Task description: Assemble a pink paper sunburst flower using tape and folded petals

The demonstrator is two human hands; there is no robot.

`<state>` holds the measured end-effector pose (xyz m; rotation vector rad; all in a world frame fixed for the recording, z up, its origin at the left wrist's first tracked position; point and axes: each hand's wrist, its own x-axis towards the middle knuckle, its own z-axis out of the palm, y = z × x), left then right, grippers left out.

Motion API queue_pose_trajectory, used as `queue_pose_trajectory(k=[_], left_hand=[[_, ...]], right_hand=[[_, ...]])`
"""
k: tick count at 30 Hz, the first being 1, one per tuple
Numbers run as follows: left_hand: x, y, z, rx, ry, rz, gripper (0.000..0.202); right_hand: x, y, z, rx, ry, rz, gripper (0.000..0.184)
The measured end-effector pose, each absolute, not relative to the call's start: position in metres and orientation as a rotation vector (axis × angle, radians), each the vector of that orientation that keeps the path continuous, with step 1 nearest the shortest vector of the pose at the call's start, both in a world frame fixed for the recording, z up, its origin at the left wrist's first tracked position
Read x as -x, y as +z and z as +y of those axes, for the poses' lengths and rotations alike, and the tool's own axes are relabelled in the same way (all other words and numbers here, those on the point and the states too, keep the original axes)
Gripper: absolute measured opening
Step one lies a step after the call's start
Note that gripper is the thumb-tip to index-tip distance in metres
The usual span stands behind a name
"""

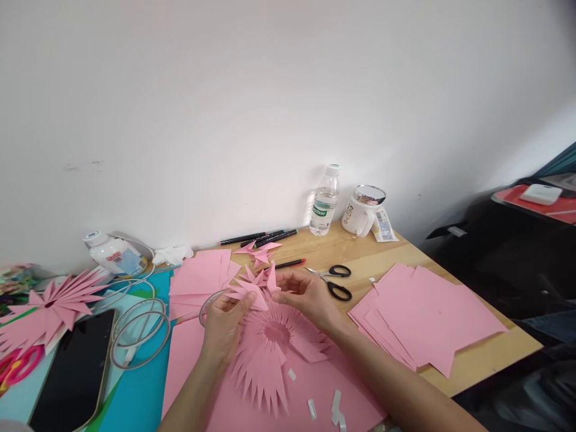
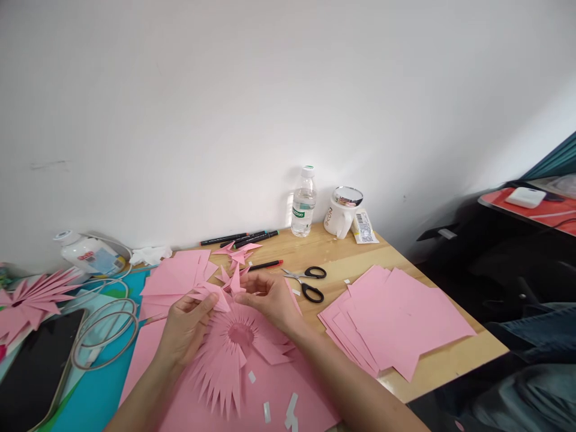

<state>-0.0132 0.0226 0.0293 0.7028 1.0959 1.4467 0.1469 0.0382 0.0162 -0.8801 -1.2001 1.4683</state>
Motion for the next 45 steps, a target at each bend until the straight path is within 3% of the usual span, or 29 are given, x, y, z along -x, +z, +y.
queue_pose_trajectory(k=[28,39,45], left_hand=[[0.013,0.024,0.022,-0.707,1.423,1.111,0.026],[0.014,0.027,0.023,-0.667,1.436,1.079,0.024],[0.014,0.026,0.023,-0.692,1.415,1.058,0.023]], right_hand=[[-0.139,0.014,0.032,0.941,1.301,-1.287,0.030],[-0.144,0.022,0.038,0.853,1.549,-1.009,0.034],[-0.146,0.020,0.038,1.062,1.337,-1.206,0.032]])
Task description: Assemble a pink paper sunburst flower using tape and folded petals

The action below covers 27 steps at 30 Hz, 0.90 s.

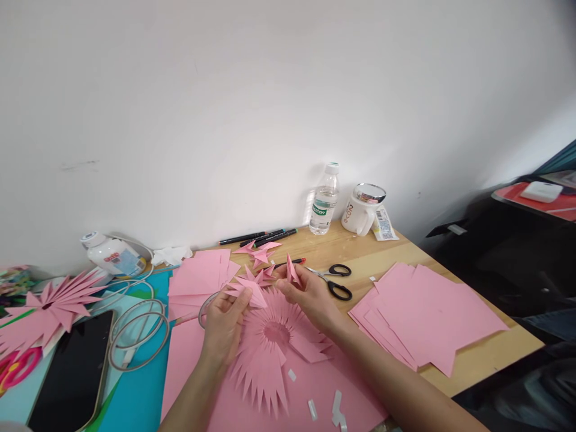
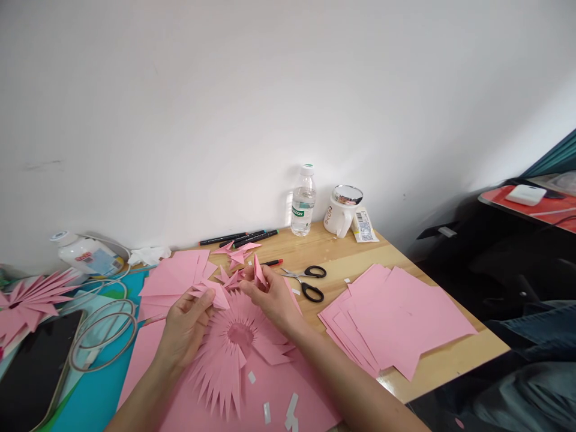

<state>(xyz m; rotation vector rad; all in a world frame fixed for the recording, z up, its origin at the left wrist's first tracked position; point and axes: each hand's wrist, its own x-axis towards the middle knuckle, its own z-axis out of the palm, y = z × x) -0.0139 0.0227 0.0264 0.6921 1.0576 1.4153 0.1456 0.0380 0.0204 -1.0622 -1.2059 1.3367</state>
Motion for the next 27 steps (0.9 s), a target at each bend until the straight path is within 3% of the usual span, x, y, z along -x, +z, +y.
queue_pose_trajectory(k=[9,14,18,27], left_hand=[[0.0155,0.0277,0.0238,-0.695,1.406,0.990,0.021],[0.0160,0.0294,0.0248,-0.679,1.373,0.987,0.021],[0.0142,0.0309,0.0236,-0.675,1.357,1.002,0.023],[0.0122,0.0290,0.0218,-0.736,1.423,1.072,0.025]], right_hand=[[-0.1476,0.0225,0.0377,1.114,1.221,-1.306,0.049],[-0.1472,0.0209,0.0389,0.960,1.369,-1.278,0.035],[-0.1475,0.0225,0.0381,0.945,1.308,-1.332,0.025],[-0.1475,0.0228,0.0370,0.939,1.309,-1.359,0.025]])
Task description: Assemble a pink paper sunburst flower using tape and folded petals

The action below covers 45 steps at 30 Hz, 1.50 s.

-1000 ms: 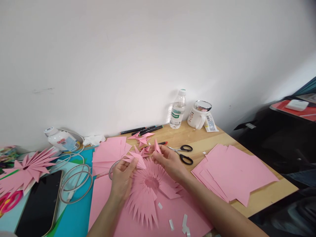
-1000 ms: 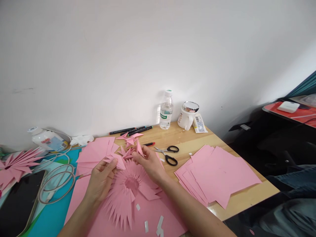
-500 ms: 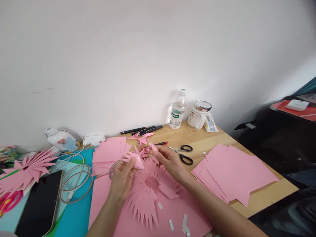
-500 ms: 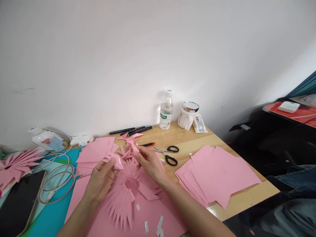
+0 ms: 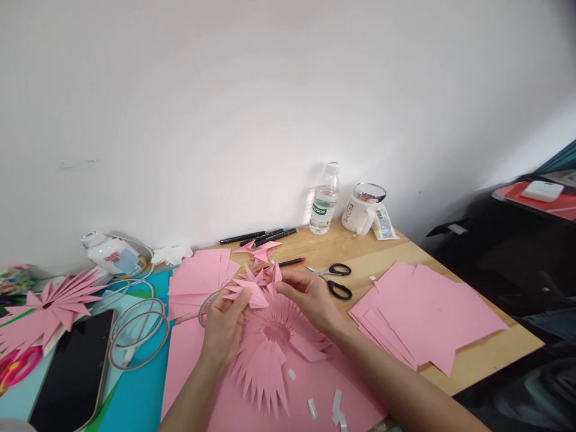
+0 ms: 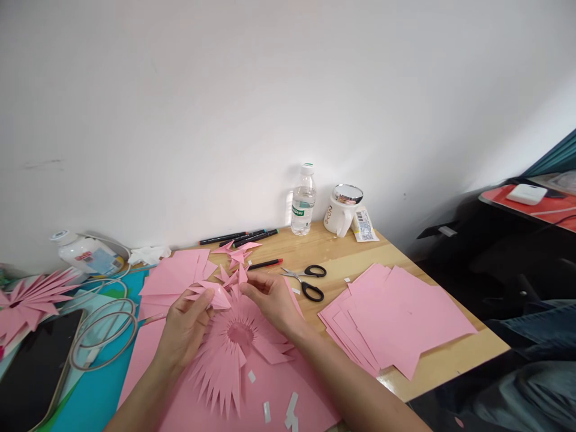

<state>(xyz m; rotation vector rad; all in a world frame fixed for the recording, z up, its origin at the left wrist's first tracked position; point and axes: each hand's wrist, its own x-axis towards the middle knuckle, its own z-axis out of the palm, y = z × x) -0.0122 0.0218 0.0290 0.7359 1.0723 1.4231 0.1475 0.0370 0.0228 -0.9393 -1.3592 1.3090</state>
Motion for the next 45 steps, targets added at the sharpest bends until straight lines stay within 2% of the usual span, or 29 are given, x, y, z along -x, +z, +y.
queue_pose_trajectory(k=[7,19,28,38,45], left_hand=[[0.013,0.027,0.022,-0.747,1.414,1.044,0.022],[0.014,0.023,0.022,-0.846,1.379,1.142,0.022],[0.014,0.019,0.020,-0.893,1.381,1.155,0.020],[0.014,0.021,0.021,-0.869,1.388,1.215,0.022],[0.012,0.021,0.020,-0.987,1.401,1.293,0.019]], right_hand=[[-0.145,0.020,0.036,0.898,1.414,-1.296,0.027],[-0.141,0.011,0.037,0.932,1.413,-1.223,0.024],[-0.136,0.019,0.030,1.054,1.404,-1.180,0.028],[-0.137,0.022,0.032,0.946,1.570,-1.223,0.034],[-0.143,0.015,0.035,0.904,1.655,-1.247,0.029]])
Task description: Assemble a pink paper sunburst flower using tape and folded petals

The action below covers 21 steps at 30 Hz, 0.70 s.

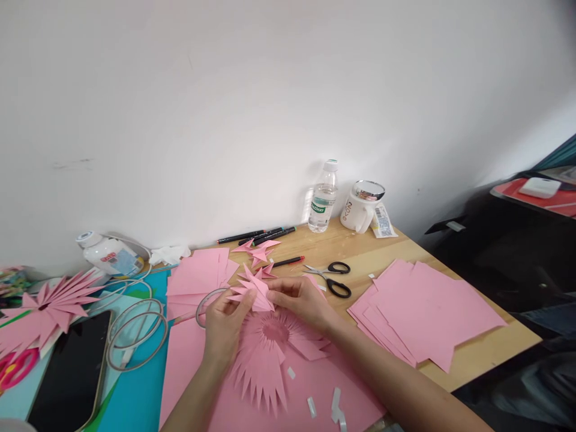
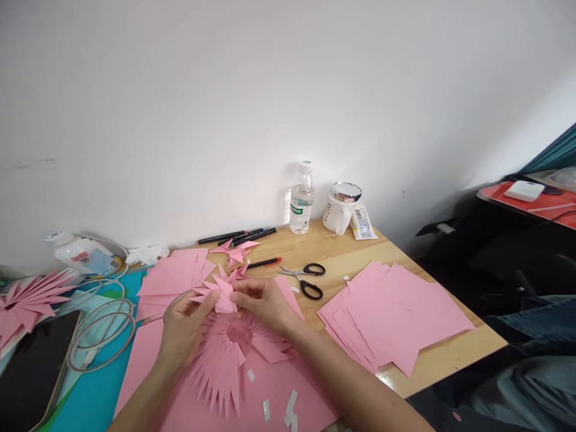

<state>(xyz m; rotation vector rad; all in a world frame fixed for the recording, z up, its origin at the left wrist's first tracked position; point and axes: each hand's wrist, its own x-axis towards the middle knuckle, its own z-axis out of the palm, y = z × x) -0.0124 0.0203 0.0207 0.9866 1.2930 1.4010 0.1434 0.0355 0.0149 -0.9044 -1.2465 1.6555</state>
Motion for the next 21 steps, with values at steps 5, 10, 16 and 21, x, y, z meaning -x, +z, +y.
queue_pose_trajectory(k=[5,10,16,21], left_hand=[[0.0123,0.0199,0.0200,-0.981,1.380,1.290,0.019],[0.0142,0.0194,0.0196,-0.989,1.348,1.269,0.018],[0.0148,0.0166,0.0205,-0.987,1.287,1.189,0.014],[0.0142,0.0161,0.0191,-0.999,1.265,1.198,0.014]], right_hand=[[-0.1440,0.0140,0.0360,0.911,1.679,-1.191,0.034],[-0.1435,0.0117,0.0373,0.860,1.693,-1.191,0.037],[-0.1444,0.0125,0.0376,0.944,1.610,-1.246,0.031],[-0.1419,0.0189,0.0350,1.013,1.512,-1.236,0.033]])
